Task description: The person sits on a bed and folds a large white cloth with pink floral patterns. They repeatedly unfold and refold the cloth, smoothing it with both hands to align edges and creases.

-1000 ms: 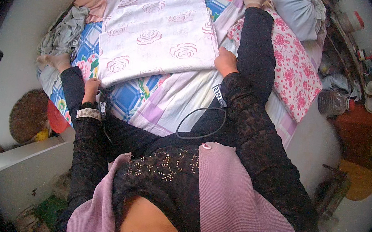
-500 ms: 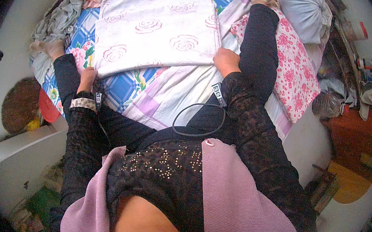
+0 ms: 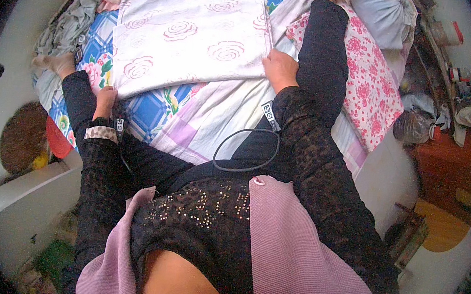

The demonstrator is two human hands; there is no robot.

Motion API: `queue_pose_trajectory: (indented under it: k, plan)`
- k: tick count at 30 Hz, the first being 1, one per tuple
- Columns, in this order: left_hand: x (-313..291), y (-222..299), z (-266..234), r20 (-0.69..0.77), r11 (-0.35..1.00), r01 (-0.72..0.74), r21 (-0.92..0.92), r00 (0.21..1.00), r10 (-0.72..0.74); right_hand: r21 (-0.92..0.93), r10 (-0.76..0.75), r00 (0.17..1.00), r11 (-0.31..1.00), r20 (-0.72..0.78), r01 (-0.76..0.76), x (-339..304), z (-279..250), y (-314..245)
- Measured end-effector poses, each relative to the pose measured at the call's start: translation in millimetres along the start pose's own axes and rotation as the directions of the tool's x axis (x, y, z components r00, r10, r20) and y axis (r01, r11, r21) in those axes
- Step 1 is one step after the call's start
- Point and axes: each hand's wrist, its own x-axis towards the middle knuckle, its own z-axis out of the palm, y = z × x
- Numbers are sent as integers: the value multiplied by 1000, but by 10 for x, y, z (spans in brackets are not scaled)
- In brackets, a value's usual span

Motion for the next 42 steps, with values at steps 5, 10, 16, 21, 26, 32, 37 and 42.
queue_pose_trajectory:
  k: [5, 10, 16, 21, 26, 32, 37, 42]
  plan:
    - [8, 1, 15, 2, 1000, -11, 9, 1000, 11, 155, 121, 989, 979, 87, -134, 143, 23, -31]
    - [-129, 112, 13, -27, 992, 31, -126, 999, -34, 263, 182, 971, 940, 153, -217, 244, 59, 28]
    - [-141, 187, 13, -20, 993, 20, -112, 1000, -22, 569, 178, 895, 717, 409, -403, 331, 109, 93]
    - [-125, 144, 10, -8, 998, 2, -69, 1000, -3, 639, 163, 831, 566, 532, -521, 367, 95, 138]
    - [-129, 157, 5, -44, 998, -34, -43, 999, 33, 681, 251, 881, 561, 401, -470, 299, 104, 138]
    - [-116, 161, 14, 14, 995, 20, -95, 1000, -19, 742, 100, 899, 529, 427, -411, 259, -22, 111]
    - [-104, 139, 7, -31, 997, -59, -41, 998, 58, 675, 155, 896, 608, 416, -418, 246, -72, 102]
    - [-135, 175, 5, -46, 998, -39, -53, 998, 36, 715, 153, 895, 552, 418, -429, 281, -47, 145]
